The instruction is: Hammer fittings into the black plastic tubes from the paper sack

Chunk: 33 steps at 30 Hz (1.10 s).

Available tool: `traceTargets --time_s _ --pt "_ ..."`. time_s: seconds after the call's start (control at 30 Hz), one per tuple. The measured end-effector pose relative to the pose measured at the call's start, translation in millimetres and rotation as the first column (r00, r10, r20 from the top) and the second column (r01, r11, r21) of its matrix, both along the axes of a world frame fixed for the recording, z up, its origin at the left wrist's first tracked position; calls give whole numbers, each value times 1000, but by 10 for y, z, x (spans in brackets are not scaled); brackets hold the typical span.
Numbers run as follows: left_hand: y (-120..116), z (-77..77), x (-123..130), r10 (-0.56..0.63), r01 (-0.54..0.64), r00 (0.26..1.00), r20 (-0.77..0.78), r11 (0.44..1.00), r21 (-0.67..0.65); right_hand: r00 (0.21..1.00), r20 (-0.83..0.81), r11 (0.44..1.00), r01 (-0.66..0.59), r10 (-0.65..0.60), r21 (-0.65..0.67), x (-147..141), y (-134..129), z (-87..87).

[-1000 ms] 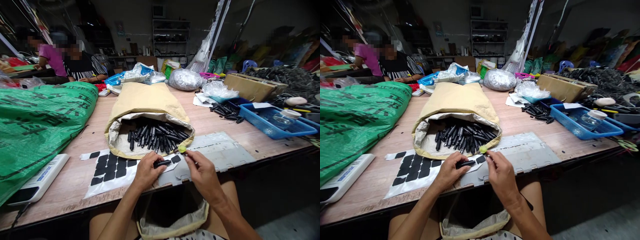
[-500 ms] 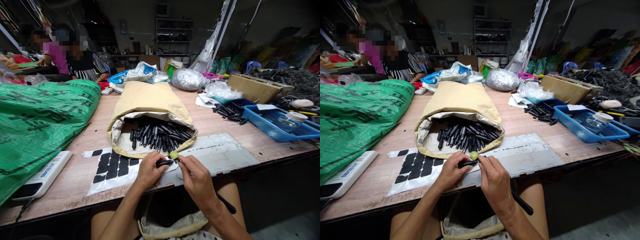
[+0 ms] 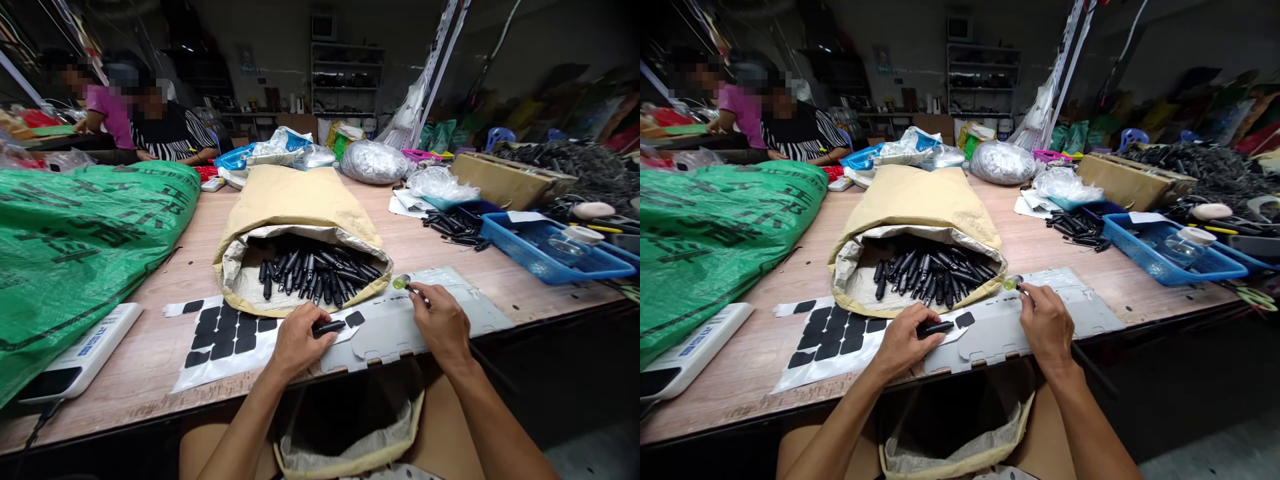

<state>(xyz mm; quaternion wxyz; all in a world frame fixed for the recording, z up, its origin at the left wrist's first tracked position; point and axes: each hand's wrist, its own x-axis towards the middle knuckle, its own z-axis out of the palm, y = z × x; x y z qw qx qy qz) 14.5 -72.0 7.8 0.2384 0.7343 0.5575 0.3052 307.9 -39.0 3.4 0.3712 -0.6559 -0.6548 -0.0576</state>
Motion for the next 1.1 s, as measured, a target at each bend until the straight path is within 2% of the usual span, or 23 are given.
traceTargets --time_s 0.1,0.23,0.47,0.9,1.1 --pt "0 -6 -3 -4 4 1000 -12 1000 6 992 88 993 95 -90 -63 98 173 -124" --pt "2 -5 -6 -11 11 1000 -16 1000 5 973 206 992 117 -105 -47 61 201 -202" --pt "6 -17 -22 -44 44 999 -16 999 13 956 269 988 142 -120 -64 41 176 -198" --pt "-6 -24 -35 -52 53 999 -13 998 34 954 271 981 162 -129 -103 -3 186 -160" --pt "-16 -29 -32 -55 55 998 -15 998 43 943 305 981 170 -136 -90 12 194 -194"
